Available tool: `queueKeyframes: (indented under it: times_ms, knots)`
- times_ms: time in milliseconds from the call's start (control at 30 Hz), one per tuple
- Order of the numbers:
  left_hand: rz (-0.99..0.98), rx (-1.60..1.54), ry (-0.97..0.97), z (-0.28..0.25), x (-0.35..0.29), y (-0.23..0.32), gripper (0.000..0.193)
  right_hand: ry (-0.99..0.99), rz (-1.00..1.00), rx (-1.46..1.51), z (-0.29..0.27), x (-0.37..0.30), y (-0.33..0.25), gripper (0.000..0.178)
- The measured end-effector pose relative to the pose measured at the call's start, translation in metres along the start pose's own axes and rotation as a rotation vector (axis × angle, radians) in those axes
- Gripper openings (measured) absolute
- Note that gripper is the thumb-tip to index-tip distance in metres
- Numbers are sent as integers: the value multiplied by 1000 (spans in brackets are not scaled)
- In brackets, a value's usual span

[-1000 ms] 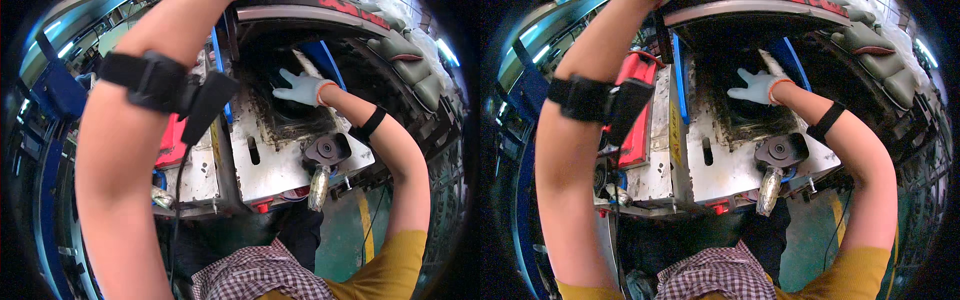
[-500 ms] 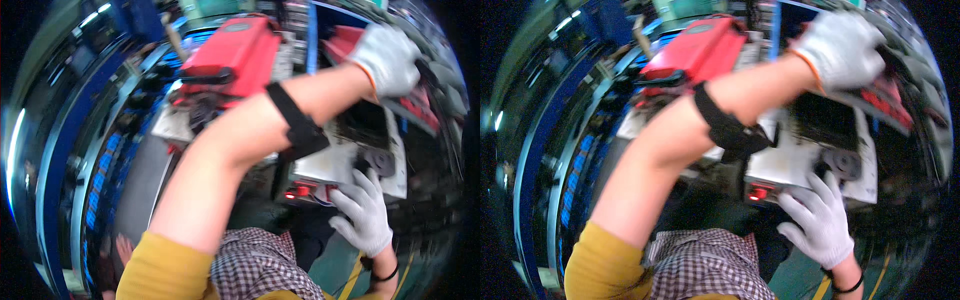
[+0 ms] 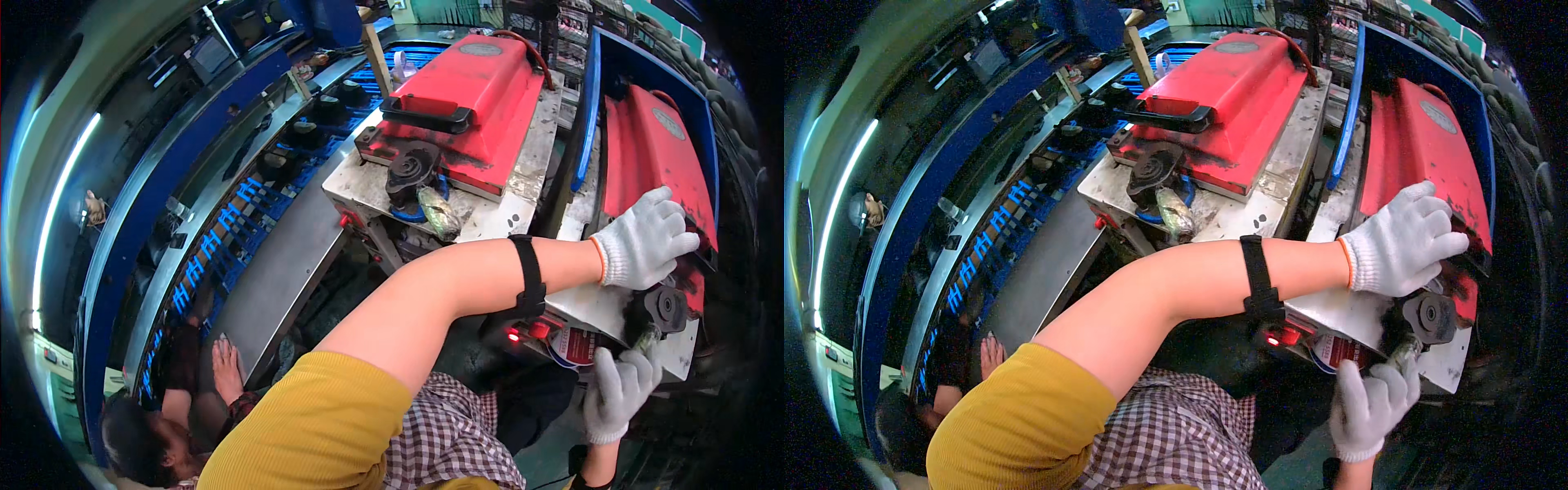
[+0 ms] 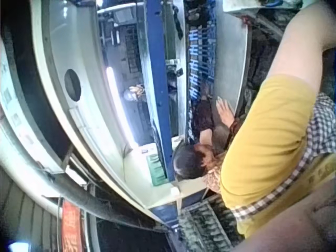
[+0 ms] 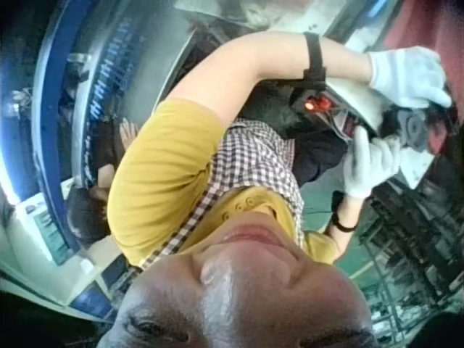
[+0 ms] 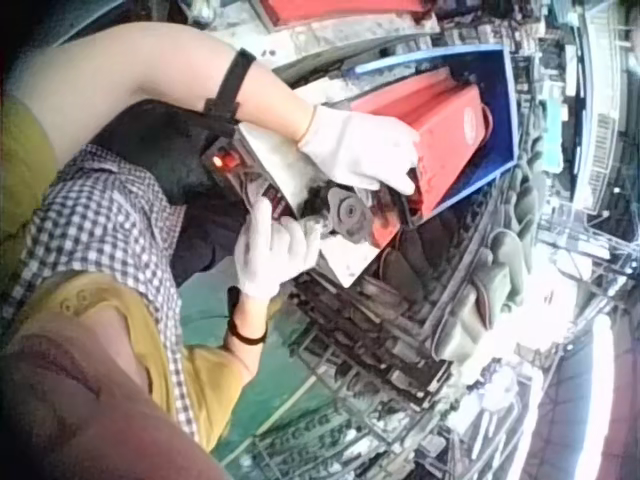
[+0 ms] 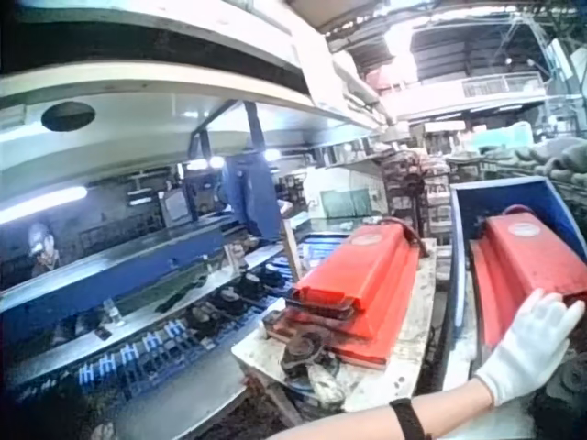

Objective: Manually attaching soles or processing shoe components using machinery on a factory production line.

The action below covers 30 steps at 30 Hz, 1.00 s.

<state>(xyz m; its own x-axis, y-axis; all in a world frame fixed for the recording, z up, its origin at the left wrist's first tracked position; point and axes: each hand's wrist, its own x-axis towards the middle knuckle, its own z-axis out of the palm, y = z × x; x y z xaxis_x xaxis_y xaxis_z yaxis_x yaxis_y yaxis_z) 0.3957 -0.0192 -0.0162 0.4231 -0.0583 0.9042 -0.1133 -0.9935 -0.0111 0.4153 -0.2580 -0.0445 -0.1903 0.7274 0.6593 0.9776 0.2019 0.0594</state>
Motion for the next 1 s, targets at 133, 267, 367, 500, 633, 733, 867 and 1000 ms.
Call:
queueKeyframes:
  times_ms: [133, 267, 367, 500, 633, 733, 867, 1000]
  knots:
    - [13, -8, 15, 5, -1, 5, 43, 119, 182, -206, -4, -48, 51, 40]
    - [-17, -45, 26, 10, -4, 9, 48, 371, 472, -420, -2, -58, 139, 42]
    - [-168, -141, 54, 6, -8, 21, 50, 481, 494, -336, 8, -41, 128, 44]
    - [-309, -307, -104, -76, -7, 33, 44, 622, 490, -420, 20, -45, 88, 41]
    - [-318, 89, -60, -199, -19, -13, 33, 669, 538, -8, 69, -38, 12, 39]
    - [-751, 404, -69, -275, -48, -52, 33, 493, 474, 274, 84, -11, -43, 45]
    - [-584, 561, -428, -319, -88, -89, 36, 231, 495, 724, 109, 53, -94, 50]
    - [-808, 448, -725, -319, -65, -108, 68, -36, 310, 748, 118, 145, -128, 50]
